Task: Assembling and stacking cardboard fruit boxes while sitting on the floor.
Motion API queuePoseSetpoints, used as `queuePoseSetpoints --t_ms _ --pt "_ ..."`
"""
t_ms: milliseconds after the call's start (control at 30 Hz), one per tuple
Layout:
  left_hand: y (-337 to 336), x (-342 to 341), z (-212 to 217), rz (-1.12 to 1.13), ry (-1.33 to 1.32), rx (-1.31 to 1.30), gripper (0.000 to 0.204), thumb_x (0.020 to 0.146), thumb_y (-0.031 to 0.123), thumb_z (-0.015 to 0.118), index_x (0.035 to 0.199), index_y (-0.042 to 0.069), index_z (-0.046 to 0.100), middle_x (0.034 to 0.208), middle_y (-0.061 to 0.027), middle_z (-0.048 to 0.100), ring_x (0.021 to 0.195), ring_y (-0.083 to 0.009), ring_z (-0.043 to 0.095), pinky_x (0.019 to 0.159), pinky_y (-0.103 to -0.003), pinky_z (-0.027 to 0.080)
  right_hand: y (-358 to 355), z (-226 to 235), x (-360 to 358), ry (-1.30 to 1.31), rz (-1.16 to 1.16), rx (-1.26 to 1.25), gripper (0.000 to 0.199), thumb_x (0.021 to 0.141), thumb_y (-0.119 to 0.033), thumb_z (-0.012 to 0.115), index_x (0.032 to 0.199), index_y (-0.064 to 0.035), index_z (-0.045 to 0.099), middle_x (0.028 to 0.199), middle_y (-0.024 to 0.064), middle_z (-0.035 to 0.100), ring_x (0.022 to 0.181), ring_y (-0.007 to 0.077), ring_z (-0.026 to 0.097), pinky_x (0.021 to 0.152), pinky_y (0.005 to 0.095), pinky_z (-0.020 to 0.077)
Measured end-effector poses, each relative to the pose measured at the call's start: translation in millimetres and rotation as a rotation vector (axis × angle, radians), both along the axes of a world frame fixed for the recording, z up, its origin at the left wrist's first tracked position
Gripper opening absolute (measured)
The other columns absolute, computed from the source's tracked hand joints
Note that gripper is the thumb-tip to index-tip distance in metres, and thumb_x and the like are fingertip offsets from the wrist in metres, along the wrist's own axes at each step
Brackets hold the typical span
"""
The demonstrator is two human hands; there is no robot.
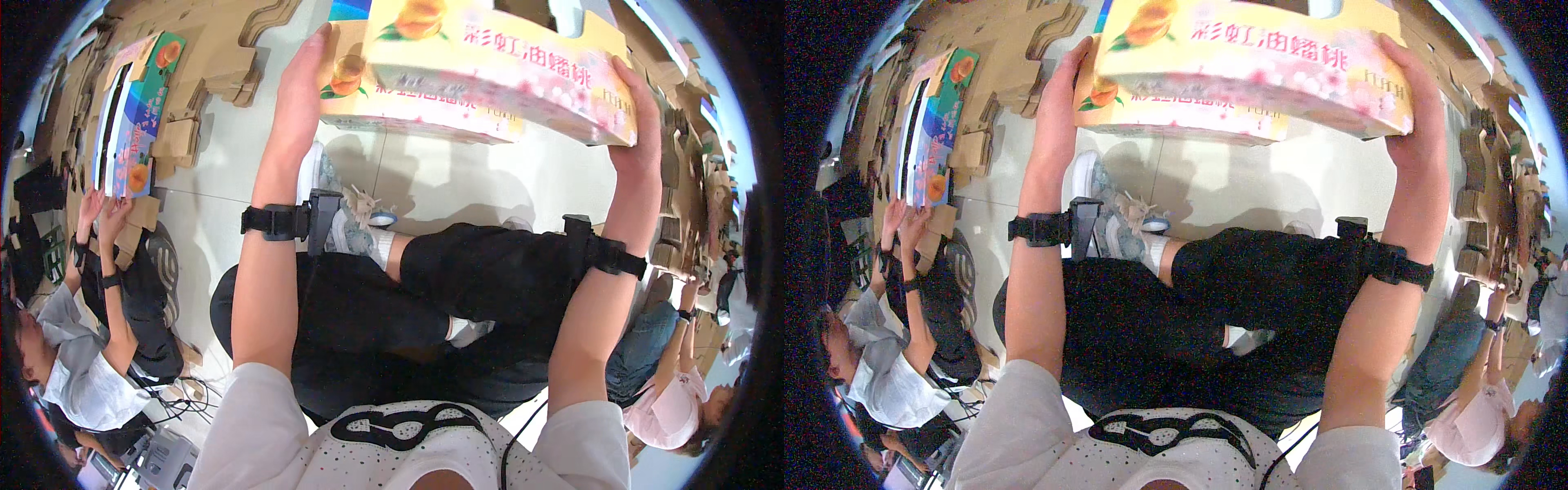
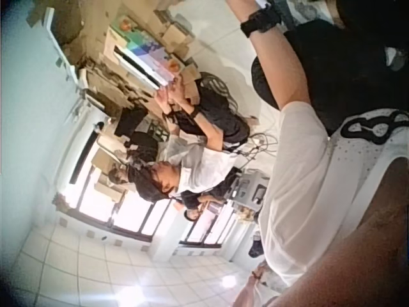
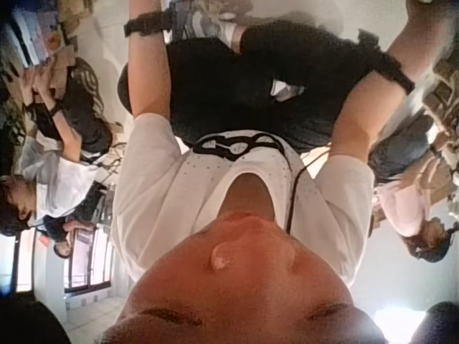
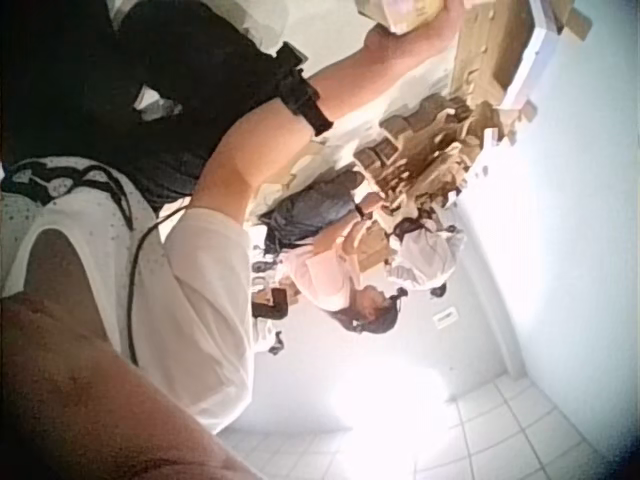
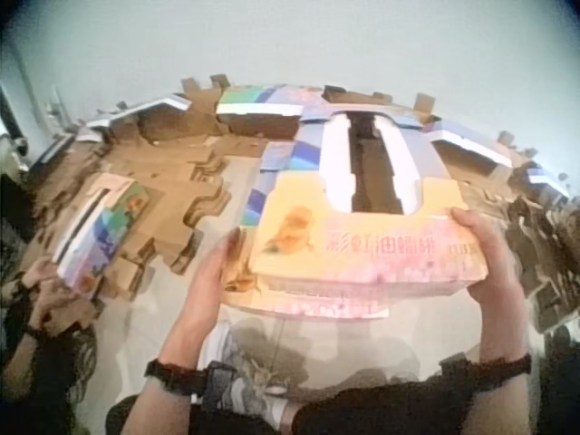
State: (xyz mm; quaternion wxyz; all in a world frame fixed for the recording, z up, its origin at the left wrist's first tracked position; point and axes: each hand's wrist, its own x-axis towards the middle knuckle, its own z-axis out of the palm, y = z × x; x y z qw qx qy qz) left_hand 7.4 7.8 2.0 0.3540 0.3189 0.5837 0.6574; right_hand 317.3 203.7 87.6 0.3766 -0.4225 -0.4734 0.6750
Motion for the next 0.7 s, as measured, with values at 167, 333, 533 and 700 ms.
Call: queuePoseSetpoints --t_ms 167,333,533,700 --pt "-3 4 -6 0.033 0.263 -0.142 0.056 0.097 0.022 0.057 0.146 -0.001 0.04 0.135 -0.0138 0.055 0.122 -0.0189 0.054 0.104 -0.03 0.04 18 -9 15 0.16 -0.153 0.016 0.042 0.089 -0.024 0.065 0.118 0.0055 0.059 0.115 0.0158 0.064 0.105 0.0239 0.065 0.09 0.036 0.053" --pt "2 4 -16 0.018 0.351 -0.102 0.057 0.096 0.02 0.059 0.146 0.001 0.039 0.135 -0.0153 0.056 0.121 -0.02 0.055 0.103 -0.03 0.041 9 9 14 0.121 -0.289 0.041 0.039 0.092 -0.021 0.061 0.121 0.0047 0.055 0.114 0.0154 0.064 0.105 0.0258 0.065 0.09 0.0381 0.0533" --pt "-1 -1 -11 0.01 0.411 -0.165 0.059 0.097 0.022 0.057 0.147 0.0 0.037 0.138 -0.0177 0.053 0.125 -0.0223 0.053 0.105 -0.032 0.04 19 -12 30 0.171 -0.434 0.018 0.043 0.093 -0.026 0.057 0.126 0.0011 0.051 0.123 0.016 0.06 0.116 0.0281 0.059 0.097 0.0475 0.0476" --pt "-1 4 -5 0.005 0.371 -0.137 0.059 0.097 0.021 0.056 0.148 0.0 0.035 0.14 -0.0193 0.052 0.126 -0.0245 0.052 0.105 -0.033 0.04 3 -23 19 0.124 -0.503 -0.339 0.051 0.093 -0.039 0.055 0.136 -0.0146 0.043 0.139 0.0142 0.037 0.125 0.0357 0.038 0.099 0.0614 0.0399"
